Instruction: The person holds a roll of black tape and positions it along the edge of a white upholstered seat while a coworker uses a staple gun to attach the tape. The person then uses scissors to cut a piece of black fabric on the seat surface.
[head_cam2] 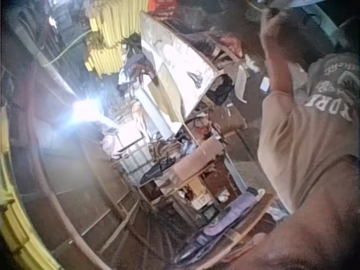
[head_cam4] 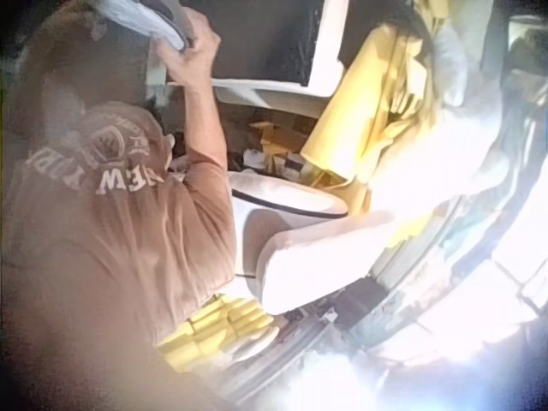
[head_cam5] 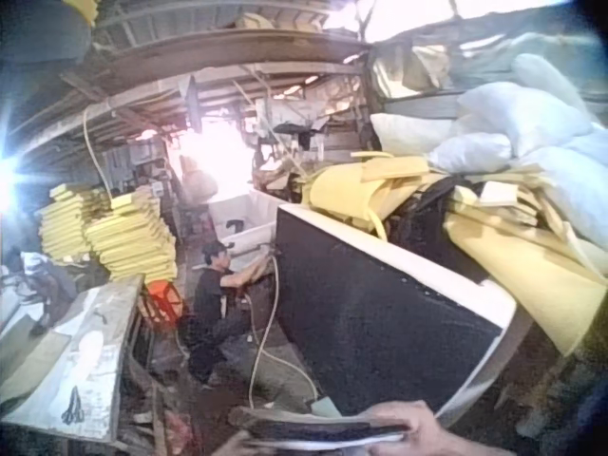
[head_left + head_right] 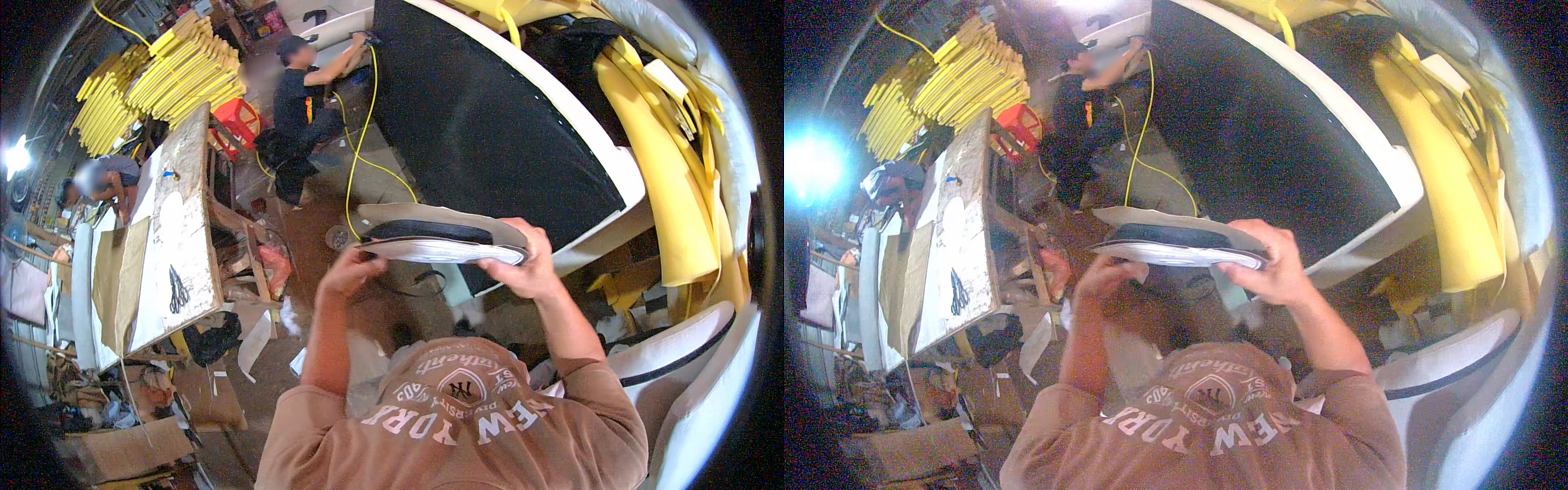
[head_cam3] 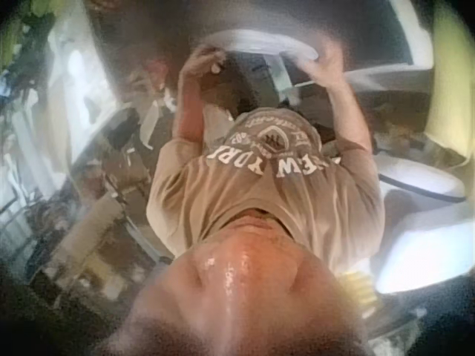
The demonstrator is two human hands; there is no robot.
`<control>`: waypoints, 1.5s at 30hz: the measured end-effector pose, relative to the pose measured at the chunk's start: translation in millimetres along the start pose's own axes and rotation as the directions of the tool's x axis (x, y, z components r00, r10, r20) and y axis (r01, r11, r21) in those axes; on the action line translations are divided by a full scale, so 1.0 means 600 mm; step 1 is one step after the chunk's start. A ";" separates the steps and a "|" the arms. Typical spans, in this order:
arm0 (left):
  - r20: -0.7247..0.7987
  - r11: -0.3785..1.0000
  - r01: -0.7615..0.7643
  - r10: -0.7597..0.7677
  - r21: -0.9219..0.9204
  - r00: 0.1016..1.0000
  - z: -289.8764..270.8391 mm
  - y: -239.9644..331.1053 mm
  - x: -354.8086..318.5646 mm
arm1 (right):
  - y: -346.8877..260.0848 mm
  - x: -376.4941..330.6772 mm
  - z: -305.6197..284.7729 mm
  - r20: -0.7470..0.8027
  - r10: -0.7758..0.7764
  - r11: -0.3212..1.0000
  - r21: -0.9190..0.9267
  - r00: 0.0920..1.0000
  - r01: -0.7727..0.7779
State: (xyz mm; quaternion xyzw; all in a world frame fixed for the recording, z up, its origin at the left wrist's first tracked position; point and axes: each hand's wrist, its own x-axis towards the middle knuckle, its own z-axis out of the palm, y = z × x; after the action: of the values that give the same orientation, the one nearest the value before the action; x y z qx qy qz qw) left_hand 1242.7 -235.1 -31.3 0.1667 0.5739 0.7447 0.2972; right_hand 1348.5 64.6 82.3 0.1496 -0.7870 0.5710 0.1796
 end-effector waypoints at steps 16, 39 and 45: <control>0.456 0.834 -0.201 -0.067 0.514 0.888 0.057 0.162 -0.155 | 0.068 -0.004 -0.107 0.015 -0.149 0.732 -0.671 0.989 0.120; -0.529 0.780 -0.626 0.530 -0.005 0.663 0.088 0.147 0.022 | 0.127 -0.041 0.096 0.517 -0.076 -0.206 0.829 0.853 -0.521; -0.611 0.714 -0.656 0.411 -0.245 0.676 0.056 0.187 0.021 | 0.207 -0.095 0.005 0.712 0.138 0.289 0.636 0.688 -0.716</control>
State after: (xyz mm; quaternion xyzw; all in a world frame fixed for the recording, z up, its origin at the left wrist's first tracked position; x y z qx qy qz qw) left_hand 1224.5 -220.2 84.2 0.0536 0.3672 0.9255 -0.0758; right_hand 1344.2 101.4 -49.5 0.1416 -0.3856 0.8532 -0.3213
